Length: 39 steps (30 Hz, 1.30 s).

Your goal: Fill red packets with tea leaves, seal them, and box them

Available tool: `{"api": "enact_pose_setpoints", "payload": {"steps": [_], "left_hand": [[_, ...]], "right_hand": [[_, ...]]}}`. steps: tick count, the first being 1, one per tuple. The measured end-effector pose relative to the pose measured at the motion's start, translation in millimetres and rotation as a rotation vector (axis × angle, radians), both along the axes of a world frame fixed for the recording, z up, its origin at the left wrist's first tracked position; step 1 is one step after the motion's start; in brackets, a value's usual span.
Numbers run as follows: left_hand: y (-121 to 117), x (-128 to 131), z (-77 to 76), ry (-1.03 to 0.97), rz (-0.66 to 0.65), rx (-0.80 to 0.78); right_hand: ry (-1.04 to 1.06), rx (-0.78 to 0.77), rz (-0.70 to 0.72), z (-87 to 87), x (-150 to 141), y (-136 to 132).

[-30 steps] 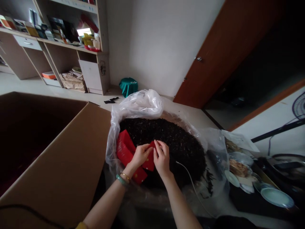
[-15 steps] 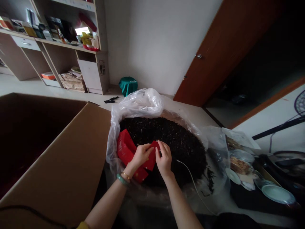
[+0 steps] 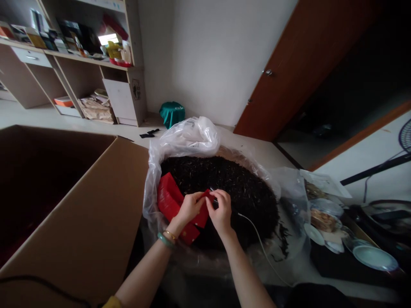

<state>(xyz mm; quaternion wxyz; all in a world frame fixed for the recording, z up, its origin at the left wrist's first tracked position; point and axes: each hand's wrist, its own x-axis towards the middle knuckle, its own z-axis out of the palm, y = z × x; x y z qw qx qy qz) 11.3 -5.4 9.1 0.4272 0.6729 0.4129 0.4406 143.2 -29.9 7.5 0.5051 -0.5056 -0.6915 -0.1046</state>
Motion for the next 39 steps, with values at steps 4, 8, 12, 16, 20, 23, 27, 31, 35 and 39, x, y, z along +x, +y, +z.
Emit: {"api": "enact_pose_setpoints", "payload": {"steps": [4,8,12,16,20,23,27,31,35,39], "left_hand": [[-1.4,-1.6,1.2,0.126,-0.009,0.103],[1.2,-2.3,-4.1,0.155,0.080,0.184],[6.1,-5.1,-9.6,0.187,0.223,0.235],[8.7,-9.6,-10.1,0.120,0.226,0.300],[8.0,-12.9,-6.7,0.159,0.149,0.387],[4.6,-12.1,-2.5,0.273,0.150,0.485],[-3.2,-7.4,2.0,0.507,0.163,0.624],[-5.3,-5.0,-1.2,0.611,0.067,0.579],[-1.6,-6.3,-7.7,0.549,0.032,0.565],[-1.6,-4.7,-8.8,0.532,0.036,0.548]], "right_hand": [[-0.042,-0.101,-0.051,13.8,5.0,1.2],[-0.049,-0.139,0.060,20.7,15.1,1.1],[0.100,-0.228,-0.052,19.1,22.1,-1.5],[0.294,-0.480,0.072,19.9,19.2,-5.9],[0.452,-0.694,0.204,21.1,18.9,-6.8],[0.462,-0.727,0.232,16.1,23.7,-4.2],[0.500,-0.583,0.116,6.2,26.7,-0.5],[0.544,-0.623,0.192,4.0,20.3,-1.4],[0.696,-0.759,0.369,5.2,13.9,-4.4],[0.763,-0.834,0.407,5.1,14.2,-5.4]]}}
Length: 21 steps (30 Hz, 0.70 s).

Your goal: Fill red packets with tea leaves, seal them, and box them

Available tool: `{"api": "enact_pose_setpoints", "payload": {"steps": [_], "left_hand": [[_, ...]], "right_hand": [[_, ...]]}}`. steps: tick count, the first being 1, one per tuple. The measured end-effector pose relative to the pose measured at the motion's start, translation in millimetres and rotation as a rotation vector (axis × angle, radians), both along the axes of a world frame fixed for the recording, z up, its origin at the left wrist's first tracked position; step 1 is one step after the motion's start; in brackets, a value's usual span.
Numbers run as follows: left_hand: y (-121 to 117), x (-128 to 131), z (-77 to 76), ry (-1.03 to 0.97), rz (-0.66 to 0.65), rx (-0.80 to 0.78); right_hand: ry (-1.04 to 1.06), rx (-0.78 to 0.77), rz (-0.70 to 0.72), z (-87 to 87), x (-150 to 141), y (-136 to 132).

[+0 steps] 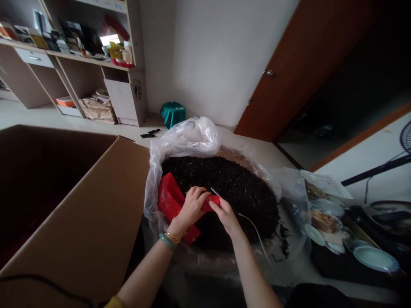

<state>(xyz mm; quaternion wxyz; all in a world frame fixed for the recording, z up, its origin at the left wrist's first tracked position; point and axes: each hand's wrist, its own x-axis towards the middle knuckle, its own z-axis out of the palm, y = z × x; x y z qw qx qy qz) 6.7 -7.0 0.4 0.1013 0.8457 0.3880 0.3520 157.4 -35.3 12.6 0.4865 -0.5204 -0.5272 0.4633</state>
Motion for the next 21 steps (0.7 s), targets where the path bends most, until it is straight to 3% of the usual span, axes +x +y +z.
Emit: {"api": "enact_pose_setpoints", "payload": {"steps": [6,15,21], "left_hand": [[-2.8,1.4,7.6,0.134,-0.026,-0.046],[-0.2,-1.4,10.8,0.110,-0.042,-0.105],[1.9,-1.6,8.2,0.087,-0.056,-0.127]], "right_hand": [[0.033,-0.108,0.065,0.3,0.1,-2.6],[0.144,-0.131,-0.098,-6.9,-6.4,-0.1],[0.035,-0.132,0.018,-1.4,-0.6,1.1]]}}
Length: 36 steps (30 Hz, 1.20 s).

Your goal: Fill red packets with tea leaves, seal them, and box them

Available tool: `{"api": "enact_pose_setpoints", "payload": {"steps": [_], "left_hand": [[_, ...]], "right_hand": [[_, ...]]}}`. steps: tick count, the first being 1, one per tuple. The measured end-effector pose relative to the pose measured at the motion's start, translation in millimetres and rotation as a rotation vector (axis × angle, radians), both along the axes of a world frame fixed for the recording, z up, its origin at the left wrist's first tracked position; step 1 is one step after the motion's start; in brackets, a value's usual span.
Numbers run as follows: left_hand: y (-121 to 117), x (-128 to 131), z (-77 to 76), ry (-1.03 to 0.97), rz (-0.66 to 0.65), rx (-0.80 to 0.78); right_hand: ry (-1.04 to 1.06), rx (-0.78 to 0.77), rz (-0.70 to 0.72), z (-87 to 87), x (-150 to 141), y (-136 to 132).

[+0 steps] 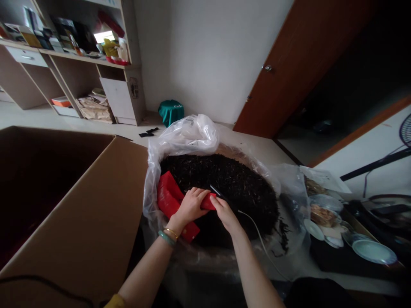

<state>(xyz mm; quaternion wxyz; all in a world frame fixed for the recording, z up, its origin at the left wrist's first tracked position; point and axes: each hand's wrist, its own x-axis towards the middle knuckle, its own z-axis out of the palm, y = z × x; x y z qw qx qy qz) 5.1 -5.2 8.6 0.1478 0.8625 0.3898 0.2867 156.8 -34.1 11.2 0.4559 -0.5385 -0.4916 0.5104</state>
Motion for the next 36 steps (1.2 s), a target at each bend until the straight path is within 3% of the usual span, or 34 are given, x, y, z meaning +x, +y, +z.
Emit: {"api": "enact_pose_setpoints", "payload": {"steps": [5,9,15,25,33,36], "left_hand": [[2.6,-1.7,-2.9,-0.091,-0.023,0.022],[4.6,-3.1,-3.8,-0.125,-0.036,0.000],[5.5,-3.0,-6.2,-0.151,-0.022,-0.031],[7.6,-0.6,-10.6,-0.118,-0.020,-0.018],[8.9,-2.1,-8.7,-0.116,-0.004,-0.002],[10.8,-2.7,-10.9,-0.111,-0.008,0.002]], "right_hand": [[-0.099,0.034,0.102,11.7,-1.1,0.6],[-0.044,0.056,0.162,17.1,0.0,-0.7],[0.097,0.031,0.093,13.7,2.3,-2.1],[-0.186,0.111,0.173,27.3,3.8,-2.6],[0.027,0.093,0.182,24.2,3.1,-2.6],[0.012,0.099,0.201,24.5,3.1,-2.2]]}}
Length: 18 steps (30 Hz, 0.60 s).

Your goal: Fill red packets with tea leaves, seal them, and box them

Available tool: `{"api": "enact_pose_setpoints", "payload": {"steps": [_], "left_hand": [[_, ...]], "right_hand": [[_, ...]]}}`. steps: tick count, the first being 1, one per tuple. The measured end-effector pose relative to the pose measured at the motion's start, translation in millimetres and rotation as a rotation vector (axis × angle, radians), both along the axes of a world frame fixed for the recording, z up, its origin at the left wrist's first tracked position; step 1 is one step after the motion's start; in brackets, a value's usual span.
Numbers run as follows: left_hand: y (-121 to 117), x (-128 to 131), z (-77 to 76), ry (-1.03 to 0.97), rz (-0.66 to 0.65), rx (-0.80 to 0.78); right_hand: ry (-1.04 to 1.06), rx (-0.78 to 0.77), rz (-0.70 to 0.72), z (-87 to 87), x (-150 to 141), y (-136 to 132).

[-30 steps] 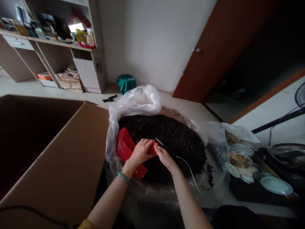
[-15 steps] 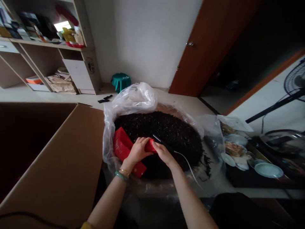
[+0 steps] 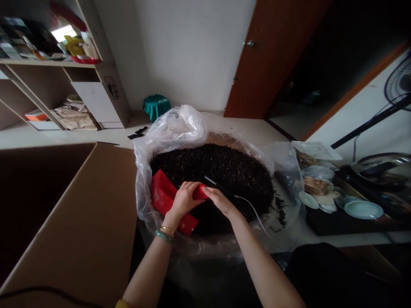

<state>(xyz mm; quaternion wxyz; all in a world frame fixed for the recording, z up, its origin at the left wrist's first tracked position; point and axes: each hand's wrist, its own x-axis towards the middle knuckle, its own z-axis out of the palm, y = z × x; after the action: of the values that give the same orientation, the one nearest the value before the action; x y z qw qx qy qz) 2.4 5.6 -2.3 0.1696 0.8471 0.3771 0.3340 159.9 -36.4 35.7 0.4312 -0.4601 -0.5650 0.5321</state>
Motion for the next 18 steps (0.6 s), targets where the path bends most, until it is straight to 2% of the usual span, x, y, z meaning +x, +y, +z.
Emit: {"api": "enact_pose_setpoints", "payload": {"steps": [5,10,12,14,16,18], "left_hand": [[2.2,0.4,-0.3,-0.030,-0.007,-0.016],[1.7,0.8,2.7,-0.084,-0.011,-0.038],[1.9,0.6,2.4,-0.101,0.004,-0.034],[2.5,0.5,1.7,-0.129,0.031,-0.024],[3.2,0.6,1.3,-0.157,0.052,-0.020],[3.7,0.8,1.6,-0.173,0.055,-0.019]], "right_hand": [[-0.185,0.062,0.089,4.3,2.5,2.5],[-0.188,0.021,0.126,15.9,5.2,2.7],[-0.141,-0.007,0.064,19.4,11.2,1.7],[-0.027,-0.017,-0.071,18.4,21.0,0.8],[0.070,-0.052,-0.200,10.9,31.6,0.5],[-0.011,-0.125,-0.242,-3.0,37.8,1.2]]}}
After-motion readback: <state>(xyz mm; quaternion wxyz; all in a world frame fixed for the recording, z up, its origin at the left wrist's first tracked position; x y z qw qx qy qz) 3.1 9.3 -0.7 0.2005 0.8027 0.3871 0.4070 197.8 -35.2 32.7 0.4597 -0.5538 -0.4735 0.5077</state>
